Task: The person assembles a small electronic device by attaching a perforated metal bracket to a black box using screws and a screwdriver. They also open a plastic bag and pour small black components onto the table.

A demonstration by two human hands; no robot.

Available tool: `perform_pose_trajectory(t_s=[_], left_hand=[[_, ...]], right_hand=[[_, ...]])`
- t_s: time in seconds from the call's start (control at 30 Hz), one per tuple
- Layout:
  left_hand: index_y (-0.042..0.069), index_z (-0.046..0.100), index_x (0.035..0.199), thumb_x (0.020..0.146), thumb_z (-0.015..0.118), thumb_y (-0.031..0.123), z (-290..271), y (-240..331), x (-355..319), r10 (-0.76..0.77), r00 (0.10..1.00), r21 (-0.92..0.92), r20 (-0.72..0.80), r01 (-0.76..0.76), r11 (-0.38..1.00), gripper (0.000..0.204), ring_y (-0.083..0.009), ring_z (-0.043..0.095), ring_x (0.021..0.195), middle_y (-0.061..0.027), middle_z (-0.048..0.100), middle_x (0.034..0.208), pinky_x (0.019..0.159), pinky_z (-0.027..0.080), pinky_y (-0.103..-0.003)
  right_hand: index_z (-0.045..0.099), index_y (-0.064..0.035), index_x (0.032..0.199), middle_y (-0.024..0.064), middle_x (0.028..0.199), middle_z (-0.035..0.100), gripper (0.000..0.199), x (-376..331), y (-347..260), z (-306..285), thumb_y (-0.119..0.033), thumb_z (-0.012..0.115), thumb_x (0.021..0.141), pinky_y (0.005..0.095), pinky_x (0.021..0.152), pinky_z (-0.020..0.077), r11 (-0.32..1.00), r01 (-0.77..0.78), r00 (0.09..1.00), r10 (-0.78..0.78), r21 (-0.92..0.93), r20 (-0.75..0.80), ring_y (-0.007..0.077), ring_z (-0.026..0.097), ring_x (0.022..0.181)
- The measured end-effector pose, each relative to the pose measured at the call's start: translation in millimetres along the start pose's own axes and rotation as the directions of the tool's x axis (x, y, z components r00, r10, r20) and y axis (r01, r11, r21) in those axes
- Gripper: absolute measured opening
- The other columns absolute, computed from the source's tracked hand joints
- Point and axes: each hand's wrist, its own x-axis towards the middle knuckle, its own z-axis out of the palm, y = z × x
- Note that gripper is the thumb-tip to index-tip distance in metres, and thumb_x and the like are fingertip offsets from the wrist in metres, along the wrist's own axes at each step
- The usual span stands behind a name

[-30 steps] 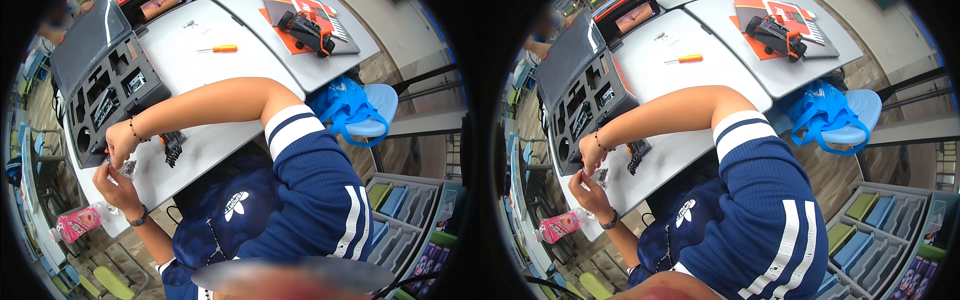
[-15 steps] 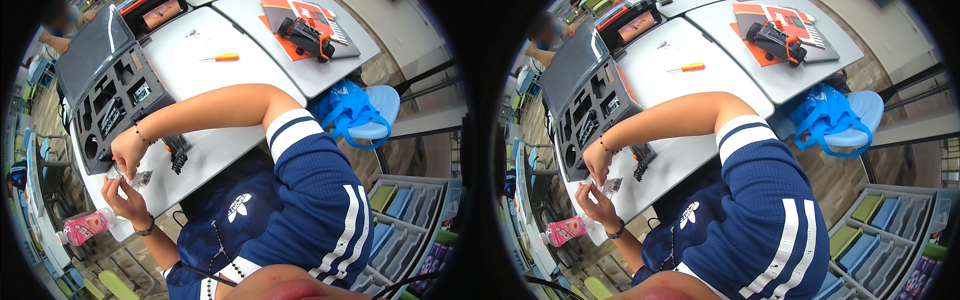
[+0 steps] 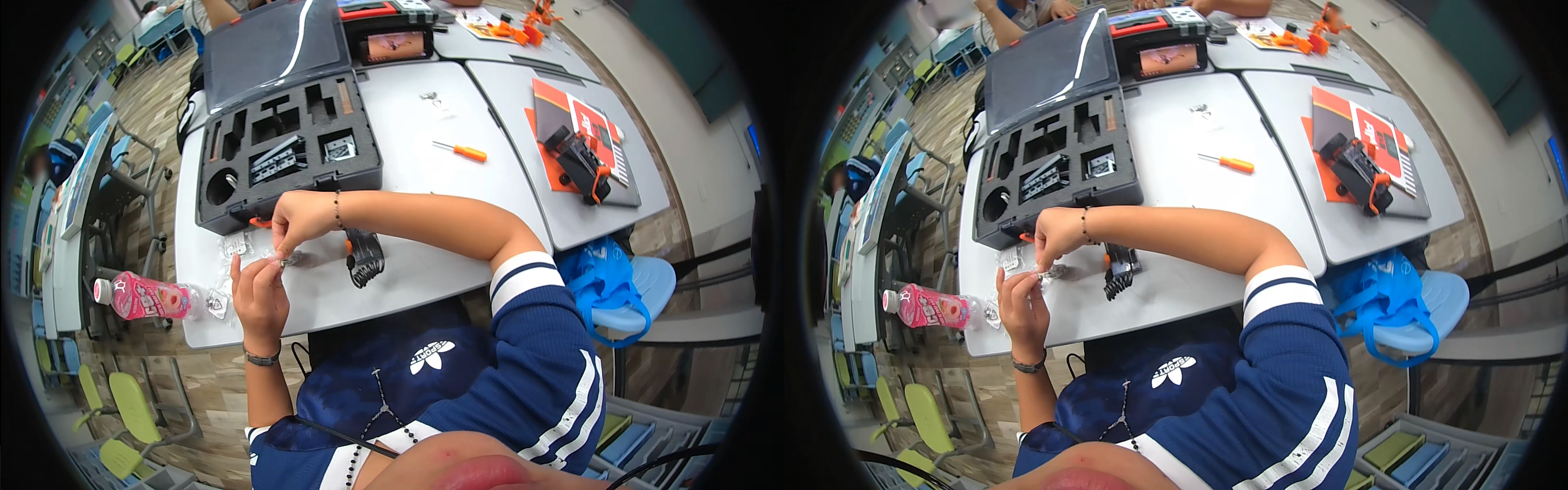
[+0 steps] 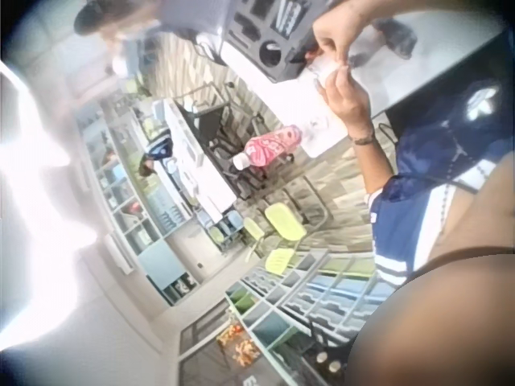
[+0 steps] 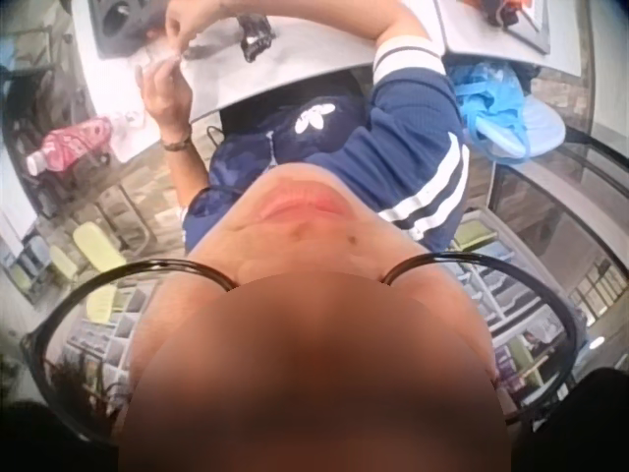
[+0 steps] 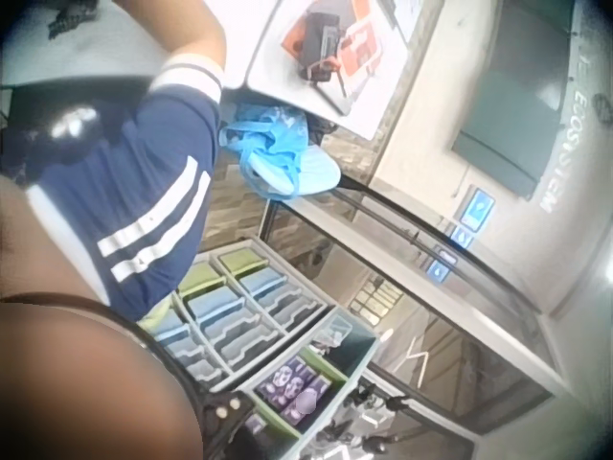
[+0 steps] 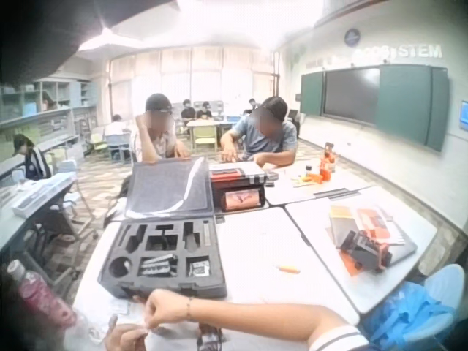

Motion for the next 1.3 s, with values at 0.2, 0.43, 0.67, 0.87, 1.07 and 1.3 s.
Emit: perform_pose_trajectory(t_s=[0.2, 0.43, 0.67, 0.87, 1.07, 1.3], left_hand=[[0.003, 0.053, 0.093, 0.079, 0.058, -0.006, 2, 2, 6, -0.164, 0.986, -0.112, 0.026, 0.166, 0.980, 0.017, -0.0286, 0.055, 0.074, -0.0112, 0.054, 0.083, 0.093, 0.042, -0.049], [0.003, 0.052, 0.092, 0.079, 0.058, -0.004, 7, 5, 10, -0.183, 0.983, -0.025, 0.020, 0.183, 0.983, 0.016, -0.0287, 0.055, 0.077, -0.0103, 0.055, 0.085, 0.095, 0.039, -0.050], [0.005, 0.054, 0.091, 0.082, 0.059, 0.006, 5, 3, 19, -0.290, 0.955, 0.116, 0.058, 0.282, 0.952, 0.010, -0.0260, 0.052, 0.086, -0.0057, 0.057, 0.087, 0.095, 0.032, -0.046], [0.006, 0.056, 0.090, 0.081, 0.060, 0.007, 3, 1, 21, -0.279, 0.959, 0.145, 0.041, 0.271, 0.952, 0.010, -0.0252, 0.051, 0.088, -0.0050, 0.057, 0.088, 0.093, 0.032, -0.045], [0.007, 0.058, 0.090, 0.081, 0.059, 0.005, 3, -1, 22, -0.216, 0.969, 0.157, 0.118, 0.197, 0.968, 0.010, -0.0255, 0.052, 0.085, -0.0053, 0.056, 0.085, 0.094, 0.033, -0.047], [0.006, 0.059, 0.086, 0.079, 0.062, 0.004, -8, 2, 34, -0.172, 0.962, 0.109, 0.211, 0.151, 0.982, 0.008, -0.0246, 0.054, 0.077, -0.0058, 0.055, 0.076, 0.096, 0.033, -0.049]], right_hand=[[0.065, -0.0017, 0.075, 0.0037, 0.070, 0.062, 0.016, -3, 0, 4, -0.014, 0.074, 0.072, 0.0211, 0.057, 0.0466, 0.974, -0.014, 0.998, 0.027, 0.226, -0.053, 0.0092, 0.056, 0.061], [0.065, -0.0021, 0.077, 0.0027, 0.071, 0.061, 0.016, 0, 2, 6, -0.018, 0.070, 0.075, 0.0233, 0.056, 0.0488, 0.943, -0.023, 0.989, 0.070, 0.333, -0.131, 0.0100, 0.057, 0.062], [0.065, -0.0008, 0.074, 0.0087, 0.067, 0.064, 0.018, -7, -5, 7, -0.019, 0.066, 0.072, 0.0274, 0.060, 0.0473, 0.984, 0.179, 0.933, -0.173, -0.011, -0.315, 0.0142, 0.060, 0.061], [0.065, 0.0003, 0.078, 0.0071, 0.067, 0.064, 0.017, -13, -7, 6, -0.017, 0.065, 0.076, 0.0250, 0.058, 0.0467, 0.973, 0.199, 0.934, -0.225, -0.122, -0.279, 0.0123, 0.060, 0.062], [0.066, 0.0000, 0.075, 0.0118, 0.068, 0.065, 0.017, -14, -1, 6, -0.017, 0.065, 0.073, 0.0283, 0.060, 0.0483, 0.975, 0.212, 0.924, -0.221, -0.062, -0.312, 0.0183, 0.062, 0.063], [0.066, 0.0009, 0.076, 0.0091, 0.067, 0.065, 0.016, -17, -2, 7, -0.015, 0.068, 0.075, 0.0269, 0.057, 0.0475, 0.982, 0.171, 0.948, -0.143, 0.075, -0.285, 0.0136, 0.061, 0.061]])
